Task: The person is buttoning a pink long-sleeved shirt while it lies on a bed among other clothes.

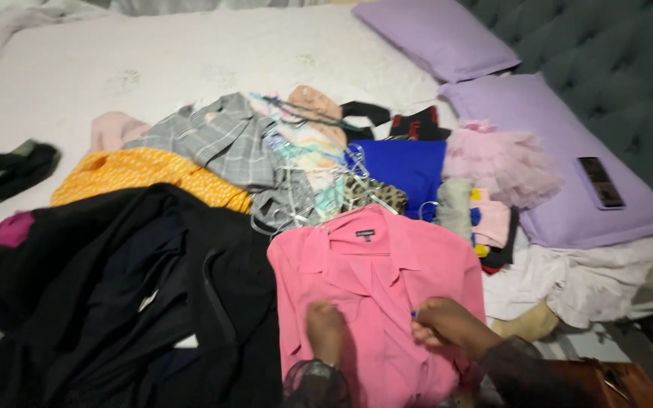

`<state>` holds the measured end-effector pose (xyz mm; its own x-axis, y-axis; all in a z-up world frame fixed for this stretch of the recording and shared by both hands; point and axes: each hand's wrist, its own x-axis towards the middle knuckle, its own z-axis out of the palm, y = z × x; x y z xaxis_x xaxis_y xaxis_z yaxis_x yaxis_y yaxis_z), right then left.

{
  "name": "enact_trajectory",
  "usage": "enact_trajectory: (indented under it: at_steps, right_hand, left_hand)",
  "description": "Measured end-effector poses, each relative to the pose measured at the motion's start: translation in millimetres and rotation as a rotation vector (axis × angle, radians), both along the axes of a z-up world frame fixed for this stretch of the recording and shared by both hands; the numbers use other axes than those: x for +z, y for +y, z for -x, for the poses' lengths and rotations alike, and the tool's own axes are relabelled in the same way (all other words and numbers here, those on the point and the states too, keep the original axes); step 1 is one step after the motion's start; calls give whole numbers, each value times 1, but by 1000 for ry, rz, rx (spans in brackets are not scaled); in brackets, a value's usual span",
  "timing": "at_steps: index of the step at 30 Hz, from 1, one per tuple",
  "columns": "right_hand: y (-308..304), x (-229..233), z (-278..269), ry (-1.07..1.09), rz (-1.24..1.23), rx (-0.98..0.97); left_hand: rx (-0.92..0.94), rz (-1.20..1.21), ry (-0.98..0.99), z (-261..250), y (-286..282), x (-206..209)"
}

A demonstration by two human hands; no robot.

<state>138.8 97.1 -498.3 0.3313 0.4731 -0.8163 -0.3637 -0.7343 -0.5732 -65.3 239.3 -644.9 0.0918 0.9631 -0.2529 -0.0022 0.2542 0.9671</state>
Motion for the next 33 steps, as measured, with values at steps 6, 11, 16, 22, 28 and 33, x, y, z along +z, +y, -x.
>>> enact_trajectory:
  at_steps: [6, 11, 16, 22, 28, 33]
  right_hand:
    - [48, -35, 6, 42, -96, -157]
    - [73, -34, 1, -86, -188, -221]
    - [63, -50, -28, -496, -279, 15]
    - [64, -33, -37, -36, -317, -177]
    - [51, -45, -23, 60, -203, -63]
    - [61, -51, -13, -25, -220, -85]
  left_hand:
    - [-64, 590, -456, -21, 12, 49]
    - [109, 441, -378, -54, 40, 17]
    - [74, 303, -203, -61, 37, 37]
    - [100, 576, -367, -50, 27, 93]
    - [131, 496, -540, -67, 30, 79]
    - [180, 326, -350, -66, 14, 46]
